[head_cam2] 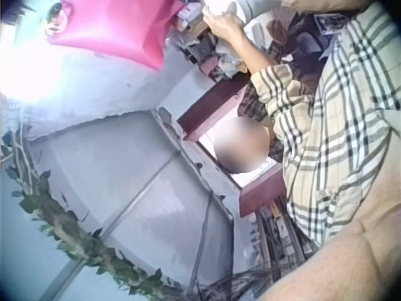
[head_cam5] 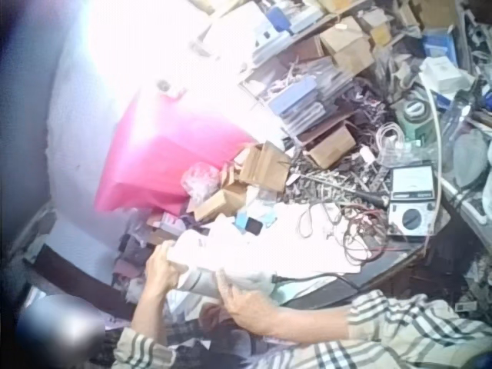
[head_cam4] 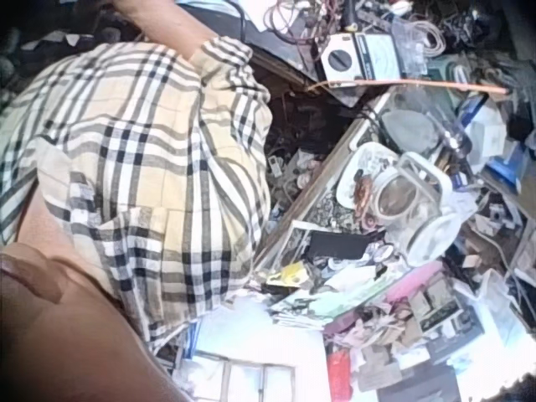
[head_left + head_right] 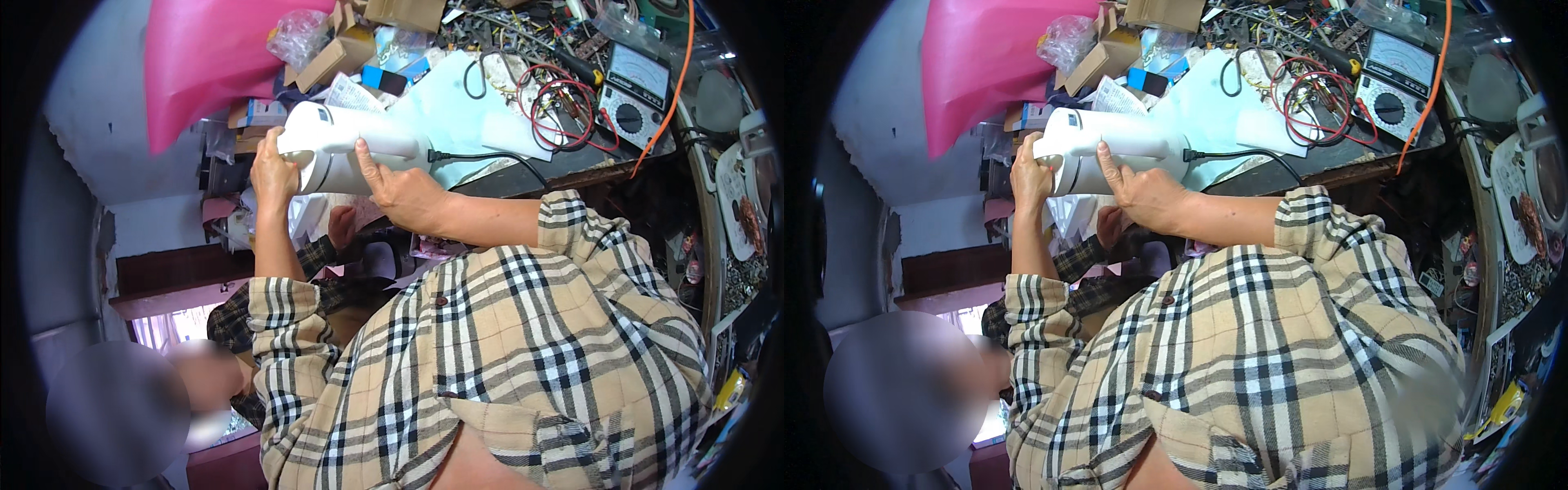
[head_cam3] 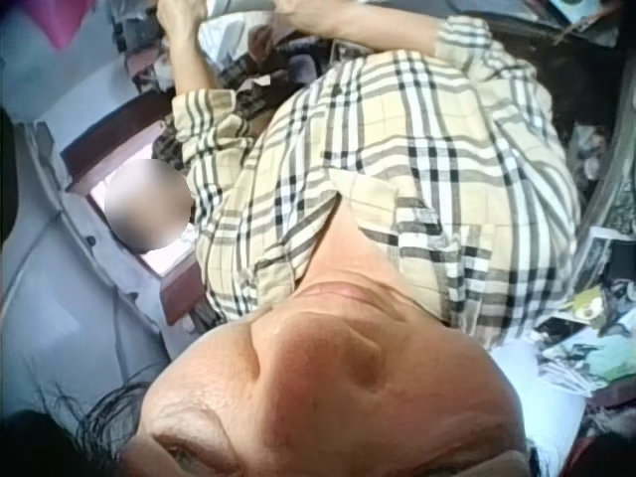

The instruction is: The person assembles a white electric kettle by attaching the base and lid. They repeatedly remove and reattach the components while interacting with bystanders in a cluttered workshop environment.

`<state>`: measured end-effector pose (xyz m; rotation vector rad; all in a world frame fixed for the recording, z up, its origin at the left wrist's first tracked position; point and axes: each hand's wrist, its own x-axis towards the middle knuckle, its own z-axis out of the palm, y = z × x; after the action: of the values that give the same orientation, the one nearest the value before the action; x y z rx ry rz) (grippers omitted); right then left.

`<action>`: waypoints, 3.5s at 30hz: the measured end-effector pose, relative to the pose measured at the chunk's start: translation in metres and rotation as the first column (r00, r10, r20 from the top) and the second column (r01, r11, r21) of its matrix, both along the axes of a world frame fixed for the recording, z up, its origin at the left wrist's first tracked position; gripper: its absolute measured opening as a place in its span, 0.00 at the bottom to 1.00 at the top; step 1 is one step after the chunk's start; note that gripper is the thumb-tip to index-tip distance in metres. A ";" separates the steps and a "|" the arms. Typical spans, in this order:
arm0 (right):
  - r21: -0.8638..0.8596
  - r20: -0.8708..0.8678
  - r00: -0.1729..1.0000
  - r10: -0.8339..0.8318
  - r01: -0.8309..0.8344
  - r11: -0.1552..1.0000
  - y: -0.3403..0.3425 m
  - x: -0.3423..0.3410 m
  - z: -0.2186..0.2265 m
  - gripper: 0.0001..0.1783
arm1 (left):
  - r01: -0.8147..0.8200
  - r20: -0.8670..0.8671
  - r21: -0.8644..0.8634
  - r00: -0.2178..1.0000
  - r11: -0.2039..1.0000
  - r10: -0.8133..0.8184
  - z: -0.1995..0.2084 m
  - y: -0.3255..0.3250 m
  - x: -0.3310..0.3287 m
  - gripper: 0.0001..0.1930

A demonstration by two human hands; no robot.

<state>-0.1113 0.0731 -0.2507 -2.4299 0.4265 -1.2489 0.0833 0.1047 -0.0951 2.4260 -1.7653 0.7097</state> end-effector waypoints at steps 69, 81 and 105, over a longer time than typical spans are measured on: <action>0.532 -0.168 0.969 0.179 -0.063 0.844 -0.116 -0.007 0.113 0.28 | -0.519 -0.535 -0.684 -0.122 0.513 -0.836 -0.106 0.059 -0.091 0.25; 0.554 -0.134 0.956 0.262 -0.147 0.820 -0.098 -0.041 0.109 0.23 | -0.426 -0.635 -0.692 -0.025 0.583 -0.772 -0.098 0.087 -0.126 0.27; 0.501 -0.114 0.964 0.241 -0.154 0.852 -0.075 -0.059 0.110 0.22 | -0.405 -0.646 -0.688 -0.038 0.602 -0.763 -0.092 0.106 -0.140 0.31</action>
<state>-0.1706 -0.0023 -0.1412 -2.0816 0.4600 -0.7321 -0.0568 0.2104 -0.1876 1.0664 -0.7091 -0.4127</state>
